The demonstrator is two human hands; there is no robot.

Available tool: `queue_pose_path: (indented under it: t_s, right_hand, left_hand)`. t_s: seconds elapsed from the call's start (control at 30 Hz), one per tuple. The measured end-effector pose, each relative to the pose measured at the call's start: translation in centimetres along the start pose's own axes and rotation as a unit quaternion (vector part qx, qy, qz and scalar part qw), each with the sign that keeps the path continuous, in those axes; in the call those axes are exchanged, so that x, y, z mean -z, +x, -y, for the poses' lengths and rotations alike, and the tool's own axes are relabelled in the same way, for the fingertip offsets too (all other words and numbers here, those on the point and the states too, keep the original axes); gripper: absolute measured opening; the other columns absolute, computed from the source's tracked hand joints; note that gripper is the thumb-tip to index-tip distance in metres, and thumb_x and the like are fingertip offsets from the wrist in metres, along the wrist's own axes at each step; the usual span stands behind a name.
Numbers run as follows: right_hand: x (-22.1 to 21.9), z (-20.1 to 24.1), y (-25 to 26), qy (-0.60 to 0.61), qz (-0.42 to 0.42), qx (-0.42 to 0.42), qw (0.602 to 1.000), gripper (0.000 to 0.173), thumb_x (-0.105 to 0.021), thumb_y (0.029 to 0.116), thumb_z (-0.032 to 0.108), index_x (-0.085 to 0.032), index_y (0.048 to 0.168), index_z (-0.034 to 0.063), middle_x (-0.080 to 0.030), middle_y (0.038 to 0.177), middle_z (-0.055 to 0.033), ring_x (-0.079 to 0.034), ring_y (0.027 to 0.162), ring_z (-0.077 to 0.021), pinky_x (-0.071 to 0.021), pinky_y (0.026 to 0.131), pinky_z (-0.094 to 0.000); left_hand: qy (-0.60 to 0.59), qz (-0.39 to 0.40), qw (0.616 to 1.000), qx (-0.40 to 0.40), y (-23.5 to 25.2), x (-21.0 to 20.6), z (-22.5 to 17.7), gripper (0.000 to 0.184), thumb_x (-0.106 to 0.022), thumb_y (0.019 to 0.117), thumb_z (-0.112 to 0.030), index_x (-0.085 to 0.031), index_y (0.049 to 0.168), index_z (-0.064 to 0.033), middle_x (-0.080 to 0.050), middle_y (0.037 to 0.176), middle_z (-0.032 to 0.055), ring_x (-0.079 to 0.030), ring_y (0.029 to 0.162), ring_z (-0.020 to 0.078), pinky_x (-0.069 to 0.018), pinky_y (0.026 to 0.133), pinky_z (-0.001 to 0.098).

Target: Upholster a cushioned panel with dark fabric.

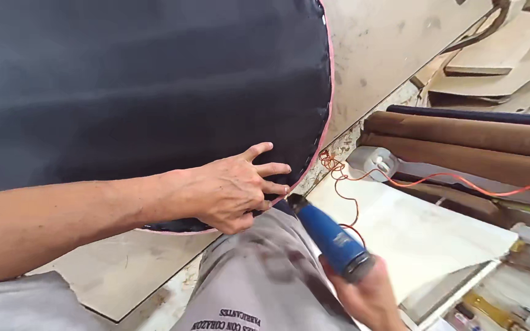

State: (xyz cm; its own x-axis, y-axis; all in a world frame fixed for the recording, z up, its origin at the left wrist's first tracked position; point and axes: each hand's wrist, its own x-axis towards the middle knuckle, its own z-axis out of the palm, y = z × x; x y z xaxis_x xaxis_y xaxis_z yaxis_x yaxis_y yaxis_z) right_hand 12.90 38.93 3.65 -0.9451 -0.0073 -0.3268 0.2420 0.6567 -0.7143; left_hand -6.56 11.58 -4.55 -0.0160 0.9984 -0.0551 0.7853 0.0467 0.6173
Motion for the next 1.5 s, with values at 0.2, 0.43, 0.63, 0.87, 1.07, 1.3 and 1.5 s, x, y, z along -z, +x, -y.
queue_pose_path:
  t_s: [0.2,0.43,0.63,0.87,1.07,1.3,1.5]
  right_hand:
    - [-2.7,1.0,0.2,-0.042,0.028,0.035,0.998,0.043,-0.069,0.0888,0.035,-0.071,0.124,0.0103,-0.078,0.1,0.0019,-0.071,0.09,0.0016,-0.0602,0.076,-0.0207]
    - [-1.6,1.1,-0.3,-0.063,0.016,0.001,0.998,0.037,-0.068,0.0883,0.039,-0.072,0.113,0.0127,-0.076,0.091,0.0048,-0.07,0.083,0.0038,-0.0591,0.07,-0.019]
    - [1.0,0.6,-0.5,-0.06,-0.047,-0.017,0.997,0.036,-0.069,0.0922,0.04,-0.07,0.114,0.0121,-0.076,0.094,0.0058,-0.071,0.086,0.0027,-0.0619,0.073,-0.0213]
    - [0.5,0.9,1.6,-0.067,-0.015,0.006,0.998,0.035,-0.069,0.0911,0.035,-0.071,0.116,0.0112,-0.076,0.093,0.0061,-0.07,0.085,0.0038,-0.0611,0.073,-0.0194]
    - [0.3,0.5,2.7,-0.098,0.015,0.002,0.995,0.031,-0.068,0.0884,0.037,-0.074,0.108,0.0133,-0.074,0.082,0.0071,-0.068,0.073,0.0027,-0.0579,0.061,-0.0226]
    - [7.2,1.5,4.5,-0.138,-0.057,-0.022,0.989,0.055,-0.059,0.0982,0.045,-0.058,0.129,-0.0009,-0.07,0.095,-0.0032,-0.068,0.077,-0.0057,-0.0603,0.067,-0.0315]
    - [10.1,-0.2,22.8,-0.177,-0.067,0.045,0.981,0.057,-0.044,0.1055,0.041,-0.039,0.16,0.0225,-0.069,0.12,-0.0172,-0.068,0.092,-0.0314,-0.0547,0.077,-0.0586]
  left_hand:
    - [-0.01,-0.013,1.0,0.002,0.0,-0.2,0.1,0.046,-0.04,0.0924,-0.039,-0.082,0.098,-0.0205,-0.054,0.154,-0.005,-0.028,0.156,0.0311,-0.0057,0.122,0.0715]
    - [0.004,-0.013,1.0,-0.009,-0.3,-0.3,0.0,0.049,-0.039,0.0929,-0.038,-0.08,0.115,-0.0219,-0.051,0.157,-0.0019,-0.026,0.156,0.0342,-0.006,0.121,0.0735]
    - [0.045,-0.043,0.998,0.013,-1.1,-2.1,-2.3,0.05,-0.044,0.0926,-0.034,-0.067,0.131,-0.0116,-0.045,0.161,0.0096,-0.039,0.15,0.0341,-0.0287,0.115,0.0679]
    - [0.076,-0.113,0.99,0.028,-1.1,-4.4,-3.2,0.049,-0.04,0.0944,-0.027,-0.064,0.134,-0.012,-0.051,0.156,0.0106,-0.051,0.138,0.0326,-0.037,0.107,0.0574]
    - [0.077,-0.125,0.989,0.027,-1.0,-4.9,-3.5,0.05,-0.039,0.0933,-0.032,-0.068,0.128,-0.0113,-0.053,0.154,0.0112,-0.05,0.14,0.0346,-0.0382,0.107,0.0576]
    - [-0.109,-0.426,0.873,0.211,-5.8,-5.2,-7.3,0.033,-0.047,0.1021,-0.018,-0.072,0.121,-0.0106,-0.076,0.11,0.008,-0.067,0.112,0.0214,-0.0496,0.102,0.0413]
    - [-0.103,-0.513,0.748,0.409,-3.0,-8.3,-11.9,0.024,-0.06,0.1031,-0.026,-0.077,0.113,-0.0127,-0.075,0.104,0.0054,-0.068,0.104,0.0166,-0.0545,0.094,0.035]
